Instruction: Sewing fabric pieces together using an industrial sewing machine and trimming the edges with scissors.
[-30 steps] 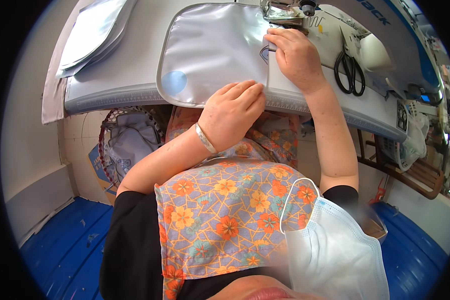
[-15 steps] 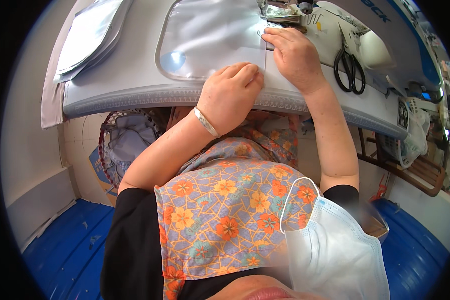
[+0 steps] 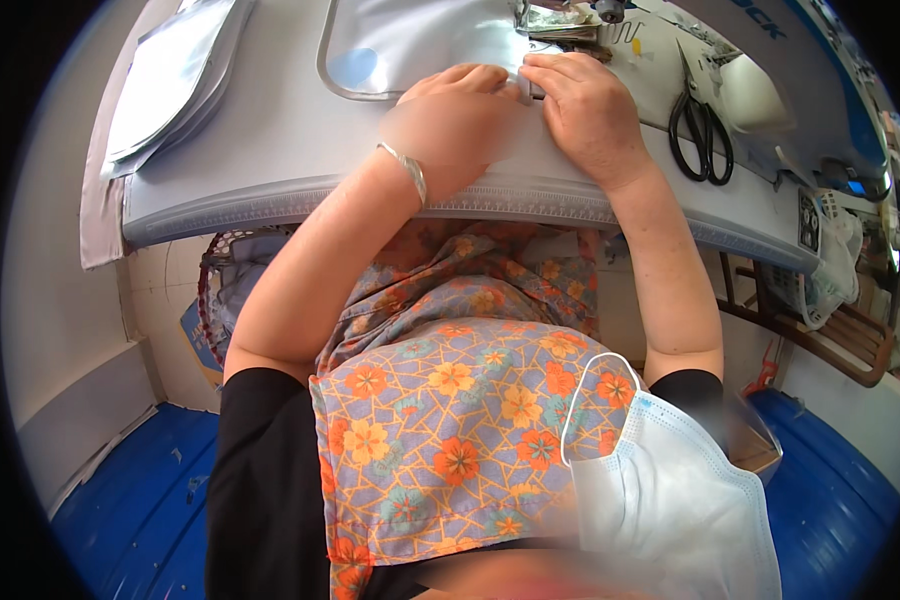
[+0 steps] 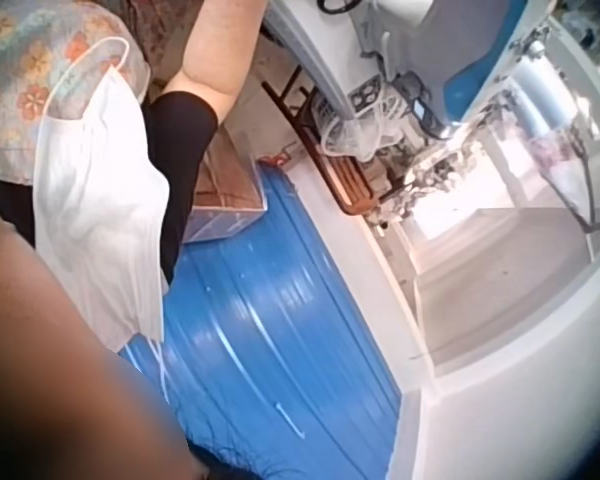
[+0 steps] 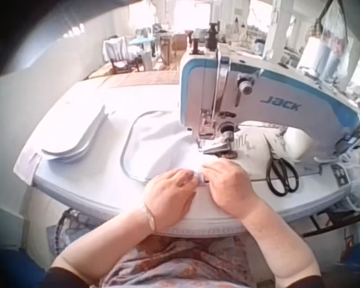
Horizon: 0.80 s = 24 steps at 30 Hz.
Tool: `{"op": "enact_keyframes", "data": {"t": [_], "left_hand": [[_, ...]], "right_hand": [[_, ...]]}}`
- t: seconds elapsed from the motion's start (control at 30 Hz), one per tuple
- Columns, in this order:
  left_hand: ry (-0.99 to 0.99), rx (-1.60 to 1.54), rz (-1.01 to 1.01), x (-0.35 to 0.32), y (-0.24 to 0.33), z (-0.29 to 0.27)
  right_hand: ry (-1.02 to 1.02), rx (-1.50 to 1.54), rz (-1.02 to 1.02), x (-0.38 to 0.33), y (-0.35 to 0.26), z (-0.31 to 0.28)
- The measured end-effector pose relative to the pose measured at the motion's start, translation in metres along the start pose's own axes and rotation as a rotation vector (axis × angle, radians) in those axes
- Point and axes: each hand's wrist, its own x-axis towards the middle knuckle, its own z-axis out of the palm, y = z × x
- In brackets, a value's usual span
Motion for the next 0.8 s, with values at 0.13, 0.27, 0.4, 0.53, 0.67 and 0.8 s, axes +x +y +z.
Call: {"op": "enact_keyframes", "data": {"t": [0.13, 0.27, 0.4, 0.53, 0.67, 0.8], "left_hand": [[0.016, 0.041, 0.011, 0.011, -0.017, 0.007], [-0.027, 0.061, 0.002, 0.024, -0.033, 0.014], [-0.278, -0.057, -0.102, 0.048, -0.049, 0.011], [-0.069, 0.006, -0.005, 0.046, -0.076, 0.03], [-0.095, 0.186, -0.127, 0.052, -0.078, 0.031], [0.068, 0.273, -0.148, 0.031, -0.098, -0.016]], "right_hand": [[0.002, -0.026, 0.01, 0.0, -0.001, 0.002], [0.015, -0.05, 0.046, 0.005, -0.002, 0.004], [-0.027, -0.115, 0.101, 0.01, 0.0, 0.004], [-0.006, -0.069, 0.114, 0.013, 0.002, 0.013], [-0.022, -0.054, 0.105, 0.015, -0.001, 0.009], [-0.039, -0.016, 0.135, 0.006, -0.002, -0.001]]}}
